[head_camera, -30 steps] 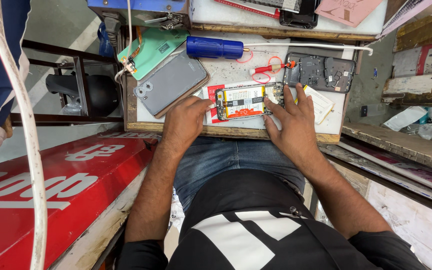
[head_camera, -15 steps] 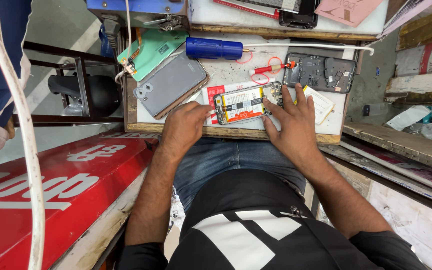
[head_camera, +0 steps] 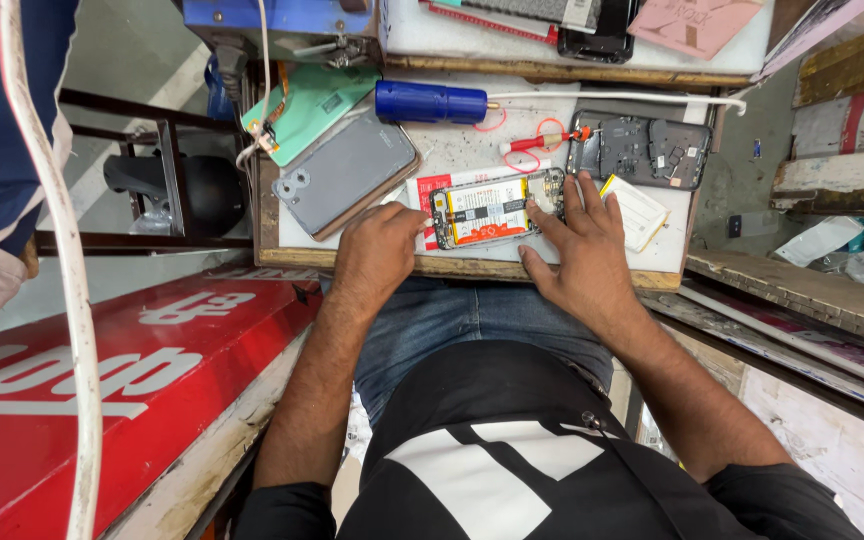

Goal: The person works on a disassembled smartphone, using a red-handled screwdriver to adjust components on the motherboard, then uses a blue-handled screwdriver to remove screws from the phone's back housing. The person applies adhesive from a white tube to the phone's frame and places the back cover aside.

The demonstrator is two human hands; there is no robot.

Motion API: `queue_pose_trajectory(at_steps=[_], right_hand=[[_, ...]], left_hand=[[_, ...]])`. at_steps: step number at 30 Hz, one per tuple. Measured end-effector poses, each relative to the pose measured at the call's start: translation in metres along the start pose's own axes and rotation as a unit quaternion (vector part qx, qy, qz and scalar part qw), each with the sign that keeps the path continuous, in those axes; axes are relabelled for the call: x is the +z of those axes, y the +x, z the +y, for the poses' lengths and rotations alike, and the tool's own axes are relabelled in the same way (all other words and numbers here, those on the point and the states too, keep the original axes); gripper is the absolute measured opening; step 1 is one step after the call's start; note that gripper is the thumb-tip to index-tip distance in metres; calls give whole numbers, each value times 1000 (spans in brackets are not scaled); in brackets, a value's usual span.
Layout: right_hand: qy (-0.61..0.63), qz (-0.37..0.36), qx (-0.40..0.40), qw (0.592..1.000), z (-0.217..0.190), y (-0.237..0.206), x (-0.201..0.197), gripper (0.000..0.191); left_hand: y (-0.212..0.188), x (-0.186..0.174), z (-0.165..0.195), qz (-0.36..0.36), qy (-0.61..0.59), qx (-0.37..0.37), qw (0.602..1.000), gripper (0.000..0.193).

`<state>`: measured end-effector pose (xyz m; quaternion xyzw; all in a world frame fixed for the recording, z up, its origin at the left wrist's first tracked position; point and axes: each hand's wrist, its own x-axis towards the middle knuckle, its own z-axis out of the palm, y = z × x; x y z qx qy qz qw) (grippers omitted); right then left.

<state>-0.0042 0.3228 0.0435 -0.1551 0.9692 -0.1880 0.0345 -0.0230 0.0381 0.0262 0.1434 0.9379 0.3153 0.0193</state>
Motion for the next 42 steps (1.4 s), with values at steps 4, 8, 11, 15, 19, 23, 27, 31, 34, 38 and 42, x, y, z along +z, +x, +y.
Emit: queue_pose_trajectory(at_steps=[4, 8, 11, 15, 19, 23, 27, 31, 34, 38, 42], right_hand=[[14, 0, 16, 1000, -2, -4, -2, 55], [47, 52, 21, 997, 6, -16, -7, 53], [88, 121, 43, 988, 18, -30, -13, 47], [128, 183, 70, 972, 36, -48, -22, 40], [121, 200, 66, 970, 51, -58, -28, 34], [154, 211, 73, 963, 56, -62, -31, 28], [184, 202, 78, 959, 56, -57, -35, 30], [225, 167, 25, 960, 59, -35, -37, 45], [233, 141, -24, 962, 62, -10, -39, 50], [251, 91, -35, 963, 66, 22, -43, 37], [290, 69, -34, 954, 68, 38, -47, 26]], left_hand=[[4, -5, 17, -53, 76, -60, 994, 12], [11, 5, 57, 36, 105, 31, 993, 37], [24, 28, 91, 21, 127, 116, 985, 54], [38, 53, 109, -16, 169, 142, 975, 62], [39, 64, 118, -30, 270, 162, 948, 48], [48, 56, 122, -73, 224, 160, 959, 46], [69, 33, 115, -156, 65, 130, 977, 41], [85, 18, 118, -217, 19, 121, 968, 40], [94, 12, 122, -193, -7, 144, 971, 33], [101, 2, 121, -208, -10, 118, 971, 35], [106, -5, 119, -186, 20, 116, 976, 36]])
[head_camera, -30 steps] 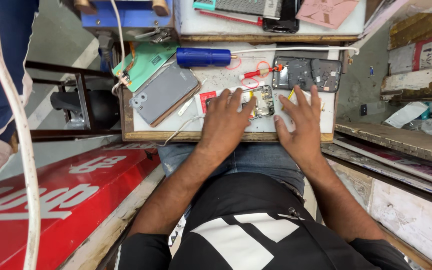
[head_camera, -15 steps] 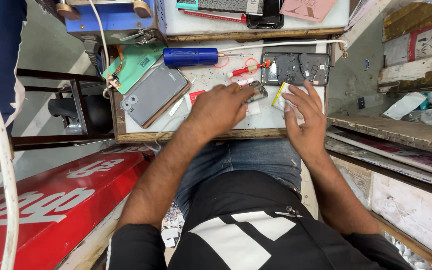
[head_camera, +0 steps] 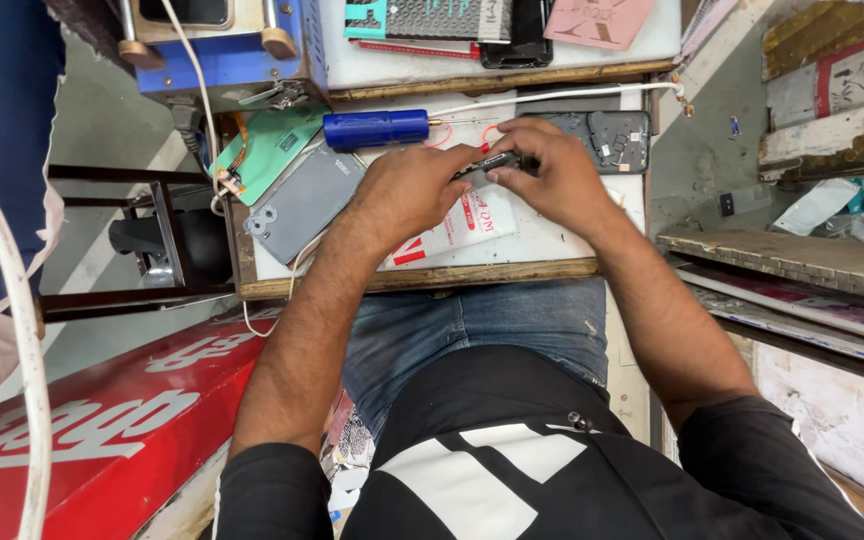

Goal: The person works on a disassembled smartphone, using a red-handled screwdriver to adjust components on the motherboard, then uses a blue-handled screwdriver to remove screws from the phone's back housing. The person applies adhesive from a white tube to the phone's frame and places the back cover aside.

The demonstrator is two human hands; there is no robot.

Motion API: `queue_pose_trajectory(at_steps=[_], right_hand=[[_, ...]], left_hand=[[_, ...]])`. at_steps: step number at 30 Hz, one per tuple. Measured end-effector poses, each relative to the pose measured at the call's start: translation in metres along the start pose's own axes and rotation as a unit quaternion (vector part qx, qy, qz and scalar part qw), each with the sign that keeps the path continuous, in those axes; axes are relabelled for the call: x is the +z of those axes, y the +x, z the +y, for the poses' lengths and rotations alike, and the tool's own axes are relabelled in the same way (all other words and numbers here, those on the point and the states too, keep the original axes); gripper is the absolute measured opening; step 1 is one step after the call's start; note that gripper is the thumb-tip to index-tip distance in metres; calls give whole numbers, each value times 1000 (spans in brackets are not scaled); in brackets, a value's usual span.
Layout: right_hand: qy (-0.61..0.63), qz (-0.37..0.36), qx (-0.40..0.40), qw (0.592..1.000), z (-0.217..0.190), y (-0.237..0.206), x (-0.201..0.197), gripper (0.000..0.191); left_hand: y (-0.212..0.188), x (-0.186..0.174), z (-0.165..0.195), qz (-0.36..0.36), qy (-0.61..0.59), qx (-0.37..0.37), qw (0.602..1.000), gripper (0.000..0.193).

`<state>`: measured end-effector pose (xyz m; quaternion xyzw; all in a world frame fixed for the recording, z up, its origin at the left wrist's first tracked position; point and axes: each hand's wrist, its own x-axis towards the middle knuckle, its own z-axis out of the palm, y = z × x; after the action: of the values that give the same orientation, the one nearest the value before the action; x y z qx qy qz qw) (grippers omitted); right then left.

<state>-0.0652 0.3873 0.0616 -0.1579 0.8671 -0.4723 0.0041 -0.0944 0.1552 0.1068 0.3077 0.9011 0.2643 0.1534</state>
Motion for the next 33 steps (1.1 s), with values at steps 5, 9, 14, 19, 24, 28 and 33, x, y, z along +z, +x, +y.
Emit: queue_pose_trajectory(at_steps=[5, 9, 14, 19, 24, 28, 33], right_hand=[[195, -19, 133, 972, -2, 0, -4, 27], [407, 38, 166, 897, -7, -16, -6, 40], [526, 69, 243, 812, -4, -47, 1, 34], [512, 111, 268, 809, 19, -62, -14, 23], [481, 155, 290, 813, 29, -60, -45, 17], [453, 137, 303, 827, 28, -46, -57, 22], [401, 96, 316, 855, 29, -24, -59, 20]], left_hand=[[3, -4, -6, 27, -145, 19, 989, 35], [6, 11, -3, 13, -393, -34, 919, 38], [5, 53, 5, 45, -520, -56, 851, 40], [-25, 84, 2, 32, -532, -81, 842, 51], [-84, 93, 8, -43, -515, -74, 853, 51], [-130, 80, 6, -39, -265, -154, 951, 21], [-182, 43, -13, -158, -28, -325, 932, 24]])
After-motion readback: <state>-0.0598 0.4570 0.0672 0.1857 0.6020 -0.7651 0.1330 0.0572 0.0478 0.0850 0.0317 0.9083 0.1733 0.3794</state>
